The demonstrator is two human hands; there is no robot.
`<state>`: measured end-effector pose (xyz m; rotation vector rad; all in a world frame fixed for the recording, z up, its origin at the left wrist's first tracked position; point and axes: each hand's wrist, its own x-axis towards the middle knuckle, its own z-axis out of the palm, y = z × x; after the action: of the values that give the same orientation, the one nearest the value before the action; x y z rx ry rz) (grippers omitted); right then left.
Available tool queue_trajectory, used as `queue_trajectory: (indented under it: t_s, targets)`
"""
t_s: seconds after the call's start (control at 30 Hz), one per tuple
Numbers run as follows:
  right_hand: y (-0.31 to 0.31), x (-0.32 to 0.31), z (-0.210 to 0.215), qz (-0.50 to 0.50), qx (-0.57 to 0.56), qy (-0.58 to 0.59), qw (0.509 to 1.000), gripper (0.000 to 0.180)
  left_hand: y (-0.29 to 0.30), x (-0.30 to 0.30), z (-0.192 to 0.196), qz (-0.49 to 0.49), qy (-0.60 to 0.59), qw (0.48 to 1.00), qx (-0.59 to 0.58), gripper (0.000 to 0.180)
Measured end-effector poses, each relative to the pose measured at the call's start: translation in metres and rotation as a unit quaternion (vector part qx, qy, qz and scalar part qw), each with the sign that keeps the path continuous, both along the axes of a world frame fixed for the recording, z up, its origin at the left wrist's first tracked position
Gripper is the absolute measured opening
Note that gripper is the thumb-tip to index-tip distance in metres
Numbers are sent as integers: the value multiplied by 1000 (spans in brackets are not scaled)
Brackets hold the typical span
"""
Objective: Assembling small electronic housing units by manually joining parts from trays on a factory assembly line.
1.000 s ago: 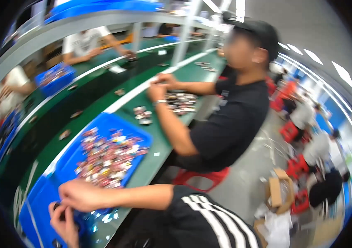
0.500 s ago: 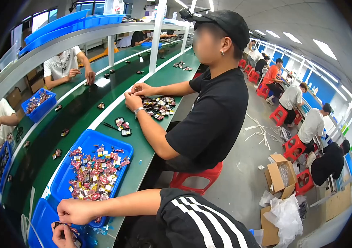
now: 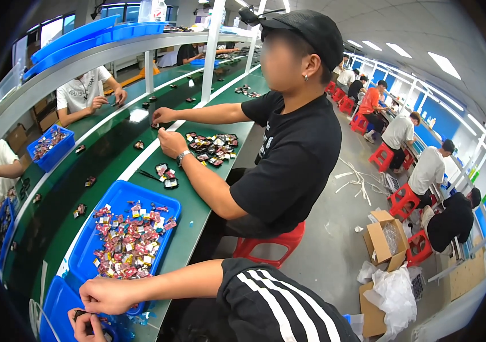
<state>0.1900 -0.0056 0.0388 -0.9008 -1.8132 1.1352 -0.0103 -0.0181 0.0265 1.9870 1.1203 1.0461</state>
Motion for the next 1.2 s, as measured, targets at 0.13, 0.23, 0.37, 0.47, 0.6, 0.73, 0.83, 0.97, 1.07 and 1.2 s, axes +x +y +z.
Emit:
queue_trajectory:
  t_s: [0.13, 0.23, 0.37, 0.47, 0.6, 0.73, 0.83, 0.97, 1.07, 1.2]
  targets:
    - [2, -3, -10, -20, 65, -19, 998, 20, -2, 0, 1, 5, 23, 1000, -1, 8]
    - [3, -3, -13, 2, 31, -28, 999, 21, -3, 1, 4, -8, 16, 1000, 2, 8]
    - [12, -2, -14, 93, -148, -2, 985, 19, -1, -1, 7, -65, -23, 997, 43, 8]
    - [25, -17, -32, 41, -146, 21, 988, 18, 6, -13, 1, -56, -24, 998, 5, 5]
    - [28, -27, -48, -215, 270, -266, 900, 12, 8, -10, -5, -11, -147, 982, -117, 5]
    - [19, -25, -34, -86, 279, -270, 918, 14, 13, -9, -8, 78, -181, 973, -116, 10]
    - [6, -27, -6, -167, 98, 96, 976, 13, 14, -6, -8, 80, -157, 980, -95, 14]
    - [5, -32, -17, -96, 143, 144, 974, 18, 14, -1, -13, 67, -148, 985, -65, 15]
    - [-1, -31, -17, -93, -48, 188, 977, 17, 9, 1, -7, 60, -60, 996, 5, 11]
    - [3, -34, -24, -65, -105, 194, 973, 19, 8, -5, -15, 61, -74, 995, -34, 9]
